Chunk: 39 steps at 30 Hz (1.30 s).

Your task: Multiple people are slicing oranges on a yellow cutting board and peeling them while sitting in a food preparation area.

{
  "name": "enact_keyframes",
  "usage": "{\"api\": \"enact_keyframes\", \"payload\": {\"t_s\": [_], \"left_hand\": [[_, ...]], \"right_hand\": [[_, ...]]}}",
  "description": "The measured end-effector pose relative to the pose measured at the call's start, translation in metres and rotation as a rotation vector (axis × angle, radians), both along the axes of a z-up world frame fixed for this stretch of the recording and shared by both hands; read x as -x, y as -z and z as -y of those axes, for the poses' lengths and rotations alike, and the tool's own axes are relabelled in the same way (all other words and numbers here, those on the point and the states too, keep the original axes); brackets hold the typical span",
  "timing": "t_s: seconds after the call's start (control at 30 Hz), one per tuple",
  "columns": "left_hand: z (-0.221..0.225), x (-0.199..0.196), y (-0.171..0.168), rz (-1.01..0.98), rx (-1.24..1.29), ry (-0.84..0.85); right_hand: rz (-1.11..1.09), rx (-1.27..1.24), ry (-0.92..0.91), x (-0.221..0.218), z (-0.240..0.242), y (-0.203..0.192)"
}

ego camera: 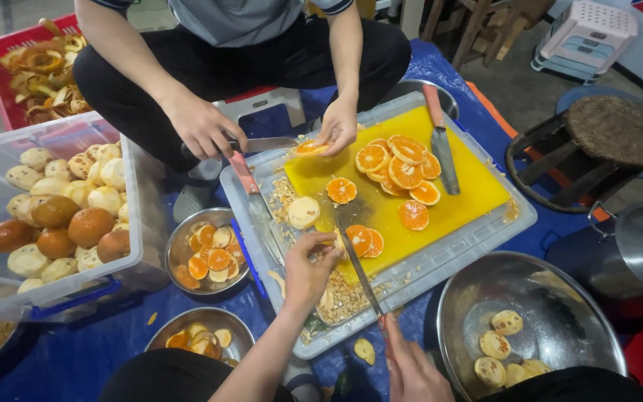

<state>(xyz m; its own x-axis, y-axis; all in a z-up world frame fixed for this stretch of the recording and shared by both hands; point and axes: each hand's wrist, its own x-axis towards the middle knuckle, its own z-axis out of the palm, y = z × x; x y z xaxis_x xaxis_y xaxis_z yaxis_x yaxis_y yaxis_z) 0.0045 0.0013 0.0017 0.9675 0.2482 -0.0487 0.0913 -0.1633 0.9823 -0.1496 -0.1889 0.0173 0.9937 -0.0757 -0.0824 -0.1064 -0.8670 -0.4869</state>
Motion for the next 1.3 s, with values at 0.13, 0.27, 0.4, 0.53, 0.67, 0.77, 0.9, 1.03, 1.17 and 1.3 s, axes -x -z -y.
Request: {"api": "enact_keyframes", "payload": {"t_s": [0.13,0.27,0.4,0.53,0.67,0.77,0.9,1.03,1.17,1.3], "left_hand": [[-0.001,0.002,-0.007,-0.001,0.002,0.015],[0.000,-0.001,-0.002,0.015,0.006,0.029],[0.000,0.000,0.002,0.024,0.005,0.027],[-0.002,-0.002,0.010,0.023,0.044,-0.005],[0.002,-0.001,0.010,0.061,0.010,0.006],[0.004,-0.002,0.007,0.048,-0.008,0.012],[0.004,-0.006,0.001,0.016,-0.037,0.037],[0.012,-0.001,-0.027,-0.129,-0.179,0.090],[0.019,-0.005,-0.028,-0.181,-0.231,0.075],[0.020,-0.007,-0.025,-0.124,-0.282,0.145]], "right_hand": [[0.035,-0.047,-0.025,-0.001,-0.002,-0.006],[0.059,-0.119,-0.148,-0.033,-0.014,-0.025],[-0.083,0.050,-0.087,-0.030,-0.025,-0.009],[-0.261,0.206,0.050,-0.003,-0.023,0.014],[0.161,0.171,-0.053,-0.023,-0.024,0.036],[-0.195,0.040,-0.152,-0.043,-0.024,0.032],[-0.223,0.031,0.031,-0.024,-0.028,0.014],[-0.419,-0.136,-0.126,-0.049,-0.010,0.000],[-0.141,-0.315,-0.147,-0.048,0.021,-0.001],[-0.206,-0.413,0.000,-0.042,0.052,-0.032]]}}
